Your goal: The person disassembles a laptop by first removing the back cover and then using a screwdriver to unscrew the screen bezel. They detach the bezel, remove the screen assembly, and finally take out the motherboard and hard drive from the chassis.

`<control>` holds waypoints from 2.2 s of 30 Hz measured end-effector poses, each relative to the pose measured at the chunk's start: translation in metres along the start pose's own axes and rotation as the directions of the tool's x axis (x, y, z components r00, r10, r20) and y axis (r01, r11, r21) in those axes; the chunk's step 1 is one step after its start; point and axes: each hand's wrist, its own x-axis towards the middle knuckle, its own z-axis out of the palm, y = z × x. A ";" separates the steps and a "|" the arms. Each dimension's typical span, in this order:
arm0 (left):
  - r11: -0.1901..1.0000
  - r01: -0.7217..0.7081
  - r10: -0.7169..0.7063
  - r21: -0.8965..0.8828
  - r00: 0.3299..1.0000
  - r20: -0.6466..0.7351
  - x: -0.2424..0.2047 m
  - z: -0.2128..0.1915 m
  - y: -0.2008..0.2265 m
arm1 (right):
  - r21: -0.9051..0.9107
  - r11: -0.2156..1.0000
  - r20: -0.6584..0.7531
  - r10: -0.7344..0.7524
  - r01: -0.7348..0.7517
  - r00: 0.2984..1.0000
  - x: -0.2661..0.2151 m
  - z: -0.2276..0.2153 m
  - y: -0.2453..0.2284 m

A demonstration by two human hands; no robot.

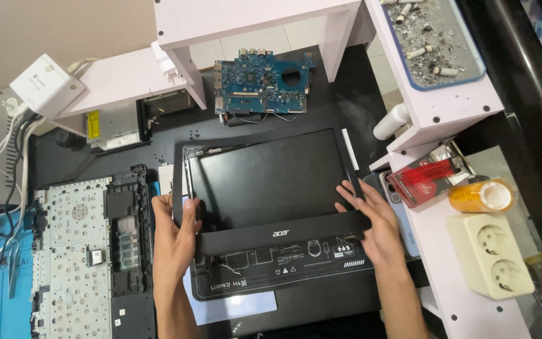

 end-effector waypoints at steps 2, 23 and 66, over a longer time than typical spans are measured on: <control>0.998 -0.012 0.011 0.061 1.000 0.016 -0.001 0.001 0.003 | -0.020 1.000 0.033 -0.006 0.007 0.999 -0.001 0.000 -0.002; 0.834 -0.008 0.097 -0.551 0.986 0.132 0.006 0.000 0.025 | 0.032 0.999 -0.017 0.024 -0.024 1.000 -0.003 0.002 -0.003; 0.999 0.046 -0.026 0.016 0.779 -0.627 -0.129 -0.133 -0.079 | -0.604 0.677 0.379 -0.220 0.421 0.899 0.028 0.208 0.023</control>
